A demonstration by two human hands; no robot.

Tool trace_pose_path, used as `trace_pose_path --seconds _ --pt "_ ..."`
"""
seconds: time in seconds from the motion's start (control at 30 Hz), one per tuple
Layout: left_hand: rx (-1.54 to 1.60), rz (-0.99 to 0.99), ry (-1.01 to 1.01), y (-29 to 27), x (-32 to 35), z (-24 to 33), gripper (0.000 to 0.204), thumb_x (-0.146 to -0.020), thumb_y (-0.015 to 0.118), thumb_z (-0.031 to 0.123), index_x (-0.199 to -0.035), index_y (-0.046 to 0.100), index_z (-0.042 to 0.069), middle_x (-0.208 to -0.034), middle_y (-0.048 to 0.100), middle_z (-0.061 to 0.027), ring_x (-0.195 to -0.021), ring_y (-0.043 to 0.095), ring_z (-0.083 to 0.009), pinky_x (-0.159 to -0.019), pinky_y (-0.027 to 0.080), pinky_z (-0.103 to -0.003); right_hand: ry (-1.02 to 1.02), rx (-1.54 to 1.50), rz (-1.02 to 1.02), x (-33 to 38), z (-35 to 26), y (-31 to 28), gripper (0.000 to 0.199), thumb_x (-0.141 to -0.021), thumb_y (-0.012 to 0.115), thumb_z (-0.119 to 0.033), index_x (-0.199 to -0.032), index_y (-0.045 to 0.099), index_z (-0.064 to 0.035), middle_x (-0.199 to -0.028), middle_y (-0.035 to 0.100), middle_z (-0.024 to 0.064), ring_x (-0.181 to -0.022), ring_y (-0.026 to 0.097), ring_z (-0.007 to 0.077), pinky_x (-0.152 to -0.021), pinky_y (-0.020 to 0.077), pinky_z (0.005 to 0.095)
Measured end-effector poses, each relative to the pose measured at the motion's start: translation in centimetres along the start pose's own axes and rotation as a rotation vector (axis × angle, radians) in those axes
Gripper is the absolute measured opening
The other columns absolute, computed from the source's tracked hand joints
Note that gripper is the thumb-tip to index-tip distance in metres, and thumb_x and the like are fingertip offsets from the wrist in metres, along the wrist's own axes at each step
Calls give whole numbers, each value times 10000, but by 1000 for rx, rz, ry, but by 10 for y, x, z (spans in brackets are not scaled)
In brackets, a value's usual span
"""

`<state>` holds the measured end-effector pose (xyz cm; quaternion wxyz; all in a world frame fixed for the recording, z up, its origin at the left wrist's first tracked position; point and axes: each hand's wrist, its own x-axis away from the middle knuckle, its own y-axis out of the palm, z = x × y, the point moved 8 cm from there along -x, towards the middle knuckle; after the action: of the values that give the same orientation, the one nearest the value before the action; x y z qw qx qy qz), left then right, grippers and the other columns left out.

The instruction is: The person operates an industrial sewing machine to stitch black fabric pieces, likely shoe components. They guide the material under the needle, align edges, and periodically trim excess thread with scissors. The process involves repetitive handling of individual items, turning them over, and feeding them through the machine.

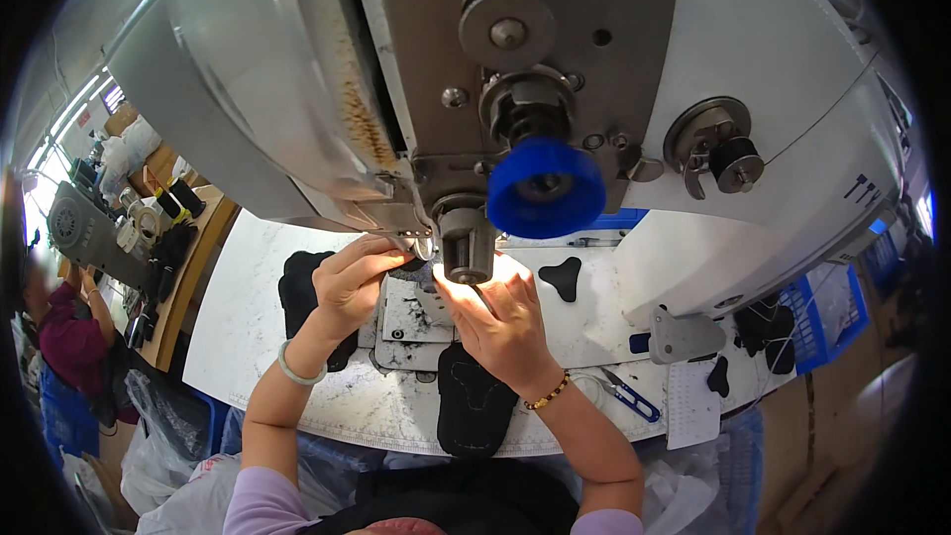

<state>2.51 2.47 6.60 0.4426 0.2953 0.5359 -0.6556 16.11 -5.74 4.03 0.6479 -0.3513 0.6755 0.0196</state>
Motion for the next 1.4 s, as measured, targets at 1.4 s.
trace_pose_path --seconds 1.4 --pt "1280 -28 -1212 38 37 -37 306 -834 596 48 -1135 596 -10 -1005 657 -101 -872 657 -151 -786 547 -269 -169 54 1 -1 -23 -2 344 -750 670 -85 -1089 655 -136 -1116 573 -32 -988 546 133 -850 418 302"
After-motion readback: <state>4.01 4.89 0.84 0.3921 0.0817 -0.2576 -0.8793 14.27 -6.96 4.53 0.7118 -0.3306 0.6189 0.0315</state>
